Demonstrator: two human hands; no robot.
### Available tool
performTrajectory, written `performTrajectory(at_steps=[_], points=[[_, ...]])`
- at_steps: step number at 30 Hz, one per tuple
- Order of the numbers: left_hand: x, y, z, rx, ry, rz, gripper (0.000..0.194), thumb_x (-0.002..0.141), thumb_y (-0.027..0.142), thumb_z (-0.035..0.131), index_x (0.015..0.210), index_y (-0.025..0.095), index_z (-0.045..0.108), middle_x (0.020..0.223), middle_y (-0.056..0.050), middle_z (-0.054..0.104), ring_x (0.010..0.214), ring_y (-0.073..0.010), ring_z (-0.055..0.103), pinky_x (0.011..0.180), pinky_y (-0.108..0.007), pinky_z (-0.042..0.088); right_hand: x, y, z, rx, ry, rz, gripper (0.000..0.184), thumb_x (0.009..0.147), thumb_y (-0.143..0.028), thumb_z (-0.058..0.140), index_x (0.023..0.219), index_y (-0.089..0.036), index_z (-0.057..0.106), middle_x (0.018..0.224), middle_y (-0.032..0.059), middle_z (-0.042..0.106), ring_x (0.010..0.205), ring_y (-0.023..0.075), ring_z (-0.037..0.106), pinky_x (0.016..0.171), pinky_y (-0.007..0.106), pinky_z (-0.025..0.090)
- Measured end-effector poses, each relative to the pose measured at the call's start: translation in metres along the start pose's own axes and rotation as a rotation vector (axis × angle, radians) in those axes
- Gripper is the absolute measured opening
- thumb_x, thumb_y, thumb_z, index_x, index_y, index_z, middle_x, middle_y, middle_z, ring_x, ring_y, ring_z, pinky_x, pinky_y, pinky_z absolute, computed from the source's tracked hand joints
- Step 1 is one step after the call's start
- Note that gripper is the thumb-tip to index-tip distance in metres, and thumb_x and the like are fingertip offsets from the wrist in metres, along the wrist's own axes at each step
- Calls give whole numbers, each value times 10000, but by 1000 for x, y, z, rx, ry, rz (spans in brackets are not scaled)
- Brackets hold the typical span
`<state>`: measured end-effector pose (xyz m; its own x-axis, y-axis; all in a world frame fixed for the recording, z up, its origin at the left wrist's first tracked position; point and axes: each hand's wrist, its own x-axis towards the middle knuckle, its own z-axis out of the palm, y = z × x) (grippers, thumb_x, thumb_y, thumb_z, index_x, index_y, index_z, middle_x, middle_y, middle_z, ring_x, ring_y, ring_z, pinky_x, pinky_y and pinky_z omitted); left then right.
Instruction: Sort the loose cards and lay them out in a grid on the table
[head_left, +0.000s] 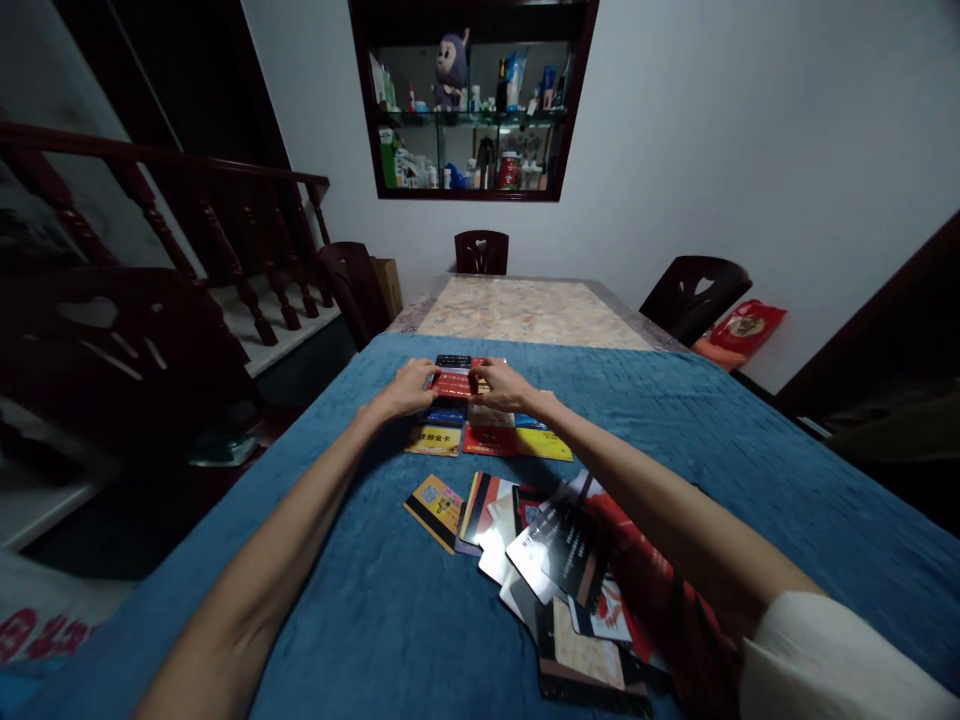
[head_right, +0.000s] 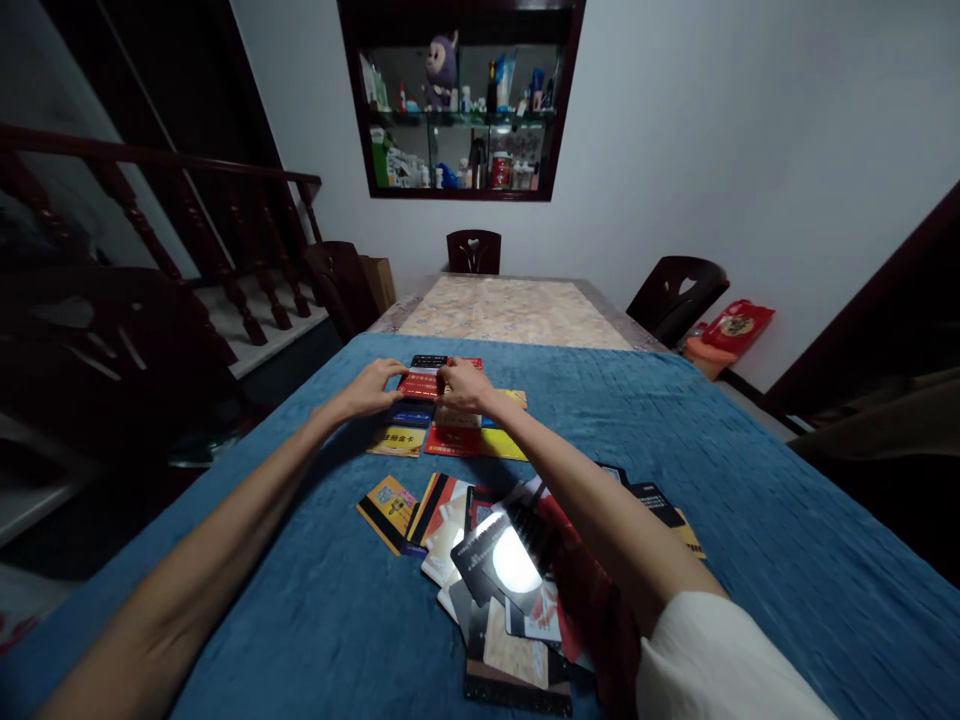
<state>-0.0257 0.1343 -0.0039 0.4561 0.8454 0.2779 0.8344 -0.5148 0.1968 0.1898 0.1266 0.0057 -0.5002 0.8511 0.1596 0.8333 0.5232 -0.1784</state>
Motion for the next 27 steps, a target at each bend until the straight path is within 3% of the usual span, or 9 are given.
performTrajectory(at_steps=[10, 16, 27], points=[[12, -24, 14, -13, -40, -27, 357, 784, 257, 566, 1060, 132, 754, 1107, -76, 721, 1059, -264, 634, 1002, -353, 482, 29, 4, 21, -58, -28, 25, 318, 805, -300, 711, 1082, -143, 712, 1210, 158, 626, 1122, 278, 601, 893, 283, 467], [14, -31, 23, -20, -50, -26, 359, 770, 174, 525, 1040, 153, 761, 1079, -56, 736, 1041, -248, 647, 989, -339, 492, 37, 6, 31, -75, -40, 26, 360, 797, -340, 724, 1102, -149, 708, 1217, 156, 629, 1100, 269, 610, 874, 279, 470], [17, -36, 36, -32, -73, -19, 349, 768, 97, 462, 936, 135, 765, 1007, -77, 740, 961, -216, 658, 926, -309, 510, 39, 9, 32, -83, -75, 42, 340, 832, -371, 690, 1086, -147, 718, 1204, 158, 646, 1061, 259, 631, 826, 265, 467]])
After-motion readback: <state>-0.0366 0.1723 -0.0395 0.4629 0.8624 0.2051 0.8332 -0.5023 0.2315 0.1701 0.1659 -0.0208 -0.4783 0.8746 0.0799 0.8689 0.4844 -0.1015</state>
